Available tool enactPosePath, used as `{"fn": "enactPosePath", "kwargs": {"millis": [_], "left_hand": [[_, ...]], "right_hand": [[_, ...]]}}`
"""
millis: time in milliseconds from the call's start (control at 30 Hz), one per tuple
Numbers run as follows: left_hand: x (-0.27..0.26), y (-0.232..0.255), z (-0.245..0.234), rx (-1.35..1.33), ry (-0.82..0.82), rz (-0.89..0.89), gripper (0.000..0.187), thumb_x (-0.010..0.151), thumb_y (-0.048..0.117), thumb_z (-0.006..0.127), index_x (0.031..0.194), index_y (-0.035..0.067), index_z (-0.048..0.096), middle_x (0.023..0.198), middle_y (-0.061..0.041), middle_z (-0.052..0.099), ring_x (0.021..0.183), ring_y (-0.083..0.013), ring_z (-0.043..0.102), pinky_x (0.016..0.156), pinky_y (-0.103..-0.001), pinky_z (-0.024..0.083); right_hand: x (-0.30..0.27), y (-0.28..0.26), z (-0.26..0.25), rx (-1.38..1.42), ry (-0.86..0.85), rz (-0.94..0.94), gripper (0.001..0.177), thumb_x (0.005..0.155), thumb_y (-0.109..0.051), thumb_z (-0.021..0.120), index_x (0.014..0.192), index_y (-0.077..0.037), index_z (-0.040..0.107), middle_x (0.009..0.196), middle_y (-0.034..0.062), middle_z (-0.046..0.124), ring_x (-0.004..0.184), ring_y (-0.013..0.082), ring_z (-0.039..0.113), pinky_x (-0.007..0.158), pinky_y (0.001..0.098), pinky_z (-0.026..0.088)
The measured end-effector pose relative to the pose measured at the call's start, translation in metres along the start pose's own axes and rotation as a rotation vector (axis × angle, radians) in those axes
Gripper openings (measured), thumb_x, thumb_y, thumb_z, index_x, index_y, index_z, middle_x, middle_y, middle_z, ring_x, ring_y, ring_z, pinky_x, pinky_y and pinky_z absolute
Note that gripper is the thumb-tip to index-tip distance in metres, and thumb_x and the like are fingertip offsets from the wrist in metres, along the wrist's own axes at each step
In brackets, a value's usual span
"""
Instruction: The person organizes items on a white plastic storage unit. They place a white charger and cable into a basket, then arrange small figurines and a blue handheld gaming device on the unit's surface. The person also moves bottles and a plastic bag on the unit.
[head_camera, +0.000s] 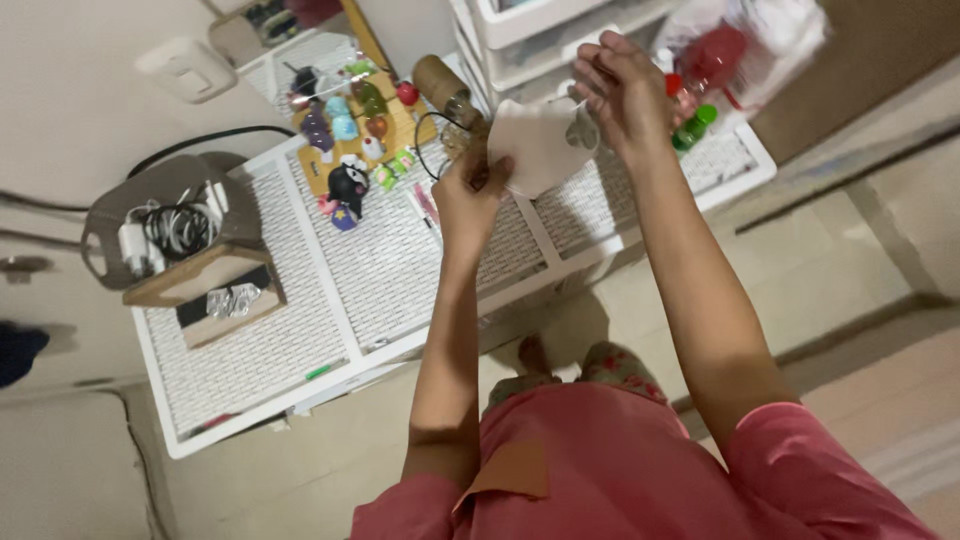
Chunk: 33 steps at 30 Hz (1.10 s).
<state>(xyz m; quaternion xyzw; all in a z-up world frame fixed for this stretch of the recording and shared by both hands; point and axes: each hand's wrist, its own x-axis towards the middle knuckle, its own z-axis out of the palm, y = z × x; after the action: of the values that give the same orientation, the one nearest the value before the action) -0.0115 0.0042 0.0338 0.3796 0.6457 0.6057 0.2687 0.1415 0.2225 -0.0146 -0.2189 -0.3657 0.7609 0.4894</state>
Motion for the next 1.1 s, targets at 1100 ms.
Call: {"fn": "enactPosePath", "kwargs": {"millis": [1100], "left_hand": [[0.031,0.051,0.049,-0.083,0.159,0.203,0.02,0.095,0.008,0.075,0.11,-0.004,0.073,0.084,-0.001,0.077,0.068,-0.0005,0.062,0.059,-0.017,0.048]], "right_hand": [[-0.025,-0.043,0.001,-0.68,-0.351,-0.309,0.027,0.103,-0.003,0.056,0.129,0.001,0.06,0.12,0.0043,0.067,0.106,0.0122,0.07,0.087,0.025,0.061]]}}
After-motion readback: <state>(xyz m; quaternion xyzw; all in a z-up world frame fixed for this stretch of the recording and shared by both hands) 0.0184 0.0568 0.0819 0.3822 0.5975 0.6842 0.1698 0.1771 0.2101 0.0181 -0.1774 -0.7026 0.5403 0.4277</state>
